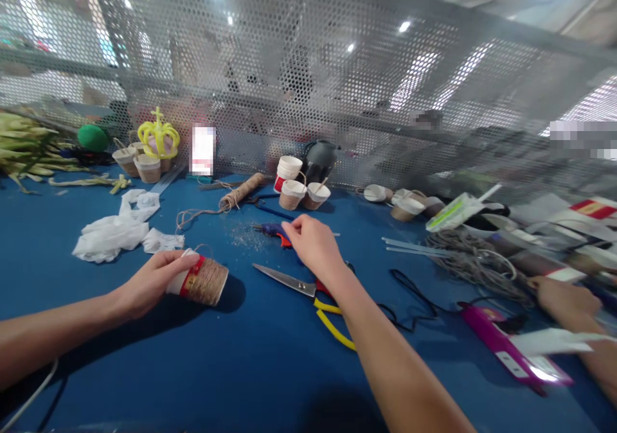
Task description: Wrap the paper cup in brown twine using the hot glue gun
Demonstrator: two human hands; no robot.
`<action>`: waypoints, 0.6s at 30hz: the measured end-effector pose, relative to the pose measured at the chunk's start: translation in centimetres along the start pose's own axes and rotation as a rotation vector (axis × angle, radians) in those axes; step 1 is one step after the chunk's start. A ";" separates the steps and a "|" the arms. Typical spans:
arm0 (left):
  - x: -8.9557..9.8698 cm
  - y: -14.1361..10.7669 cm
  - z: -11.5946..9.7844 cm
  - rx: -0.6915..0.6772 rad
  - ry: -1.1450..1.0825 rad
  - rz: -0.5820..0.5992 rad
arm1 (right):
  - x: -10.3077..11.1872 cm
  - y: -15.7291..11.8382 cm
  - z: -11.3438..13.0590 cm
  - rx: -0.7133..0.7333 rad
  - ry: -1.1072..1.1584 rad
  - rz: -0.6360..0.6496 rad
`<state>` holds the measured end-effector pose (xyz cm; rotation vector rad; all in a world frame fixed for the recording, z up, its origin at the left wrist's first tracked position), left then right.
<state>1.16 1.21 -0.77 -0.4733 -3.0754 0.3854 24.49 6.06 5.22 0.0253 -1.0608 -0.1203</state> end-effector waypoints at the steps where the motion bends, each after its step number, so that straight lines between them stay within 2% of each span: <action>1: 0.0 0.1 0.1 -0.001 0.010 0.001 | 0.0 0.8 -1.0 -0.041 -0.030 0.028; 5: 0.0 0.2 0.2 -0.013 0.066 -0.016 | -1.6 2.6 -4.2 -0.137 -0.055 0.208; 8: 0.0 0.2 0.2 -0.017 0.093 -0.037 | -2.4 2.7 -4.7 -0.177 0.011 0.229; 14: 0.0 0.1 -0.3 -0.027 0.128 -0.038 | -0.9 0.3 -2.7 -0.163 0.360 0.125; 18: 0.0 0.0 -0.6 -0.053 0.163 -0.029 | 0.3 -2.6 -0.9 -0.076 0.745 0.271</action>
Point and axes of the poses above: each hand's wrist, its own y-axis towards the middle knuckle, its own x-axis out of the back of the hand, z = x × y, the point moved 2 cm from there along y, towards the middle knuckle, and after that the axes turned 10 degrees about y, right-handed, at the moved point
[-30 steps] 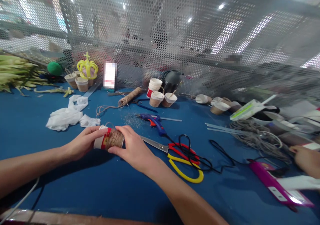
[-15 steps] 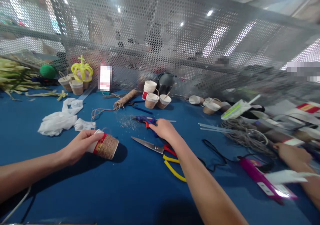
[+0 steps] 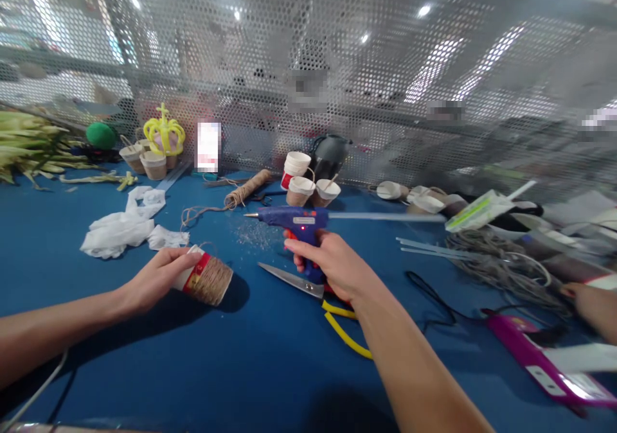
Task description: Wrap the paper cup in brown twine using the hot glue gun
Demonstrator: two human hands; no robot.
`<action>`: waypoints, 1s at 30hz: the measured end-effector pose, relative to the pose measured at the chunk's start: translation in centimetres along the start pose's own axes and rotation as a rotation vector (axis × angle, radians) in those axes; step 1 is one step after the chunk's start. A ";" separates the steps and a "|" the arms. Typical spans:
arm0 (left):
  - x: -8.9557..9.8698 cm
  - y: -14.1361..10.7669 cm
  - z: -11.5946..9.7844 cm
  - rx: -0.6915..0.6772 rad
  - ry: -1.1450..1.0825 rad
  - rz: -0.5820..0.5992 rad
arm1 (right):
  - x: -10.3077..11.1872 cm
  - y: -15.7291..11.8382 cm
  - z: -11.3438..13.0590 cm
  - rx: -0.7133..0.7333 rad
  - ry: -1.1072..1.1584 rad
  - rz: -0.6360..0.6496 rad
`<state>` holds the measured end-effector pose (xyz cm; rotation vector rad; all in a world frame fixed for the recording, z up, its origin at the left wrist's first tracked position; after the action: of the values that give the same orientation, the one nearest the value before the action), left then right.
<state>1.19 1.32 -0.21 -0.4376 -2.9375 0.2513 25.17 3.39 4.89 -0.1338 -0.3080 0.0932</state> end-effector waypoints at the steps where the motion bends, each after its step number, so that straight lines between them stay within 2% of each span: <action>1: 0.0 0.0 0.0 -0.005 0.010 0.005 | -0.3 -0.7 0.3 0.010 0.100 0.039; 3: 0.1 0.0 -0.1 -0.008 0.048 0.013 | -1.0 -1.8 0.7 0.020 0.210 0.089; 5: 0.3 0.0 -0.1 0.004 0.103 0.019 | -1.8 -2.7 0.8 0.037 0.187 0.109; 8: 0.6 0.1 -0.1 0.033 0.180 0.023 | -3.1 -3.7 0.6 0.080 0.067 0.150; 12: 0.8 0.2 -0.4 -0.009 0.252 0.030 | -4.3 -4.9 0.2 0.087 -0.137 0.187; 16: 0.6 0.1 -0.6 -0.059 0.341 0.042 | -4.7 -5.6 0.2 0.130 -0.272 0.166; 21: 0.5 -0.2 -1.0 -0.092 0.400 0.040 | -4.9 -6.0 -0.6 0.156 -0.276 0.166; 27: 0.6 0.0 -1.5 -0.054 0.446 0.003 | -5.1 -6.3 -1.2 0.249 -0.339 0.122; 30: 0.6 0.1 -1.4 -0.054 0.443 -0.001 | -5.3 -6.4 -0.8 0.306 -0.398 0.158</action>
<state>0.91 1.75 1.18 -0.4341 -2.5141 0.0627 20.86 -3.57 3.50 0.1682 -0.6749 0.3243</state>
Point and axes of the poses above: each hand's wrist, its own y-axis towards the middle knuckle, its own x-axis out of the back of the hand, z = x × y, the point moved 2 cm from there along y, towards the middle knuckle, and after that the axes turned 10 degrees about y, right-handed, at the moved point
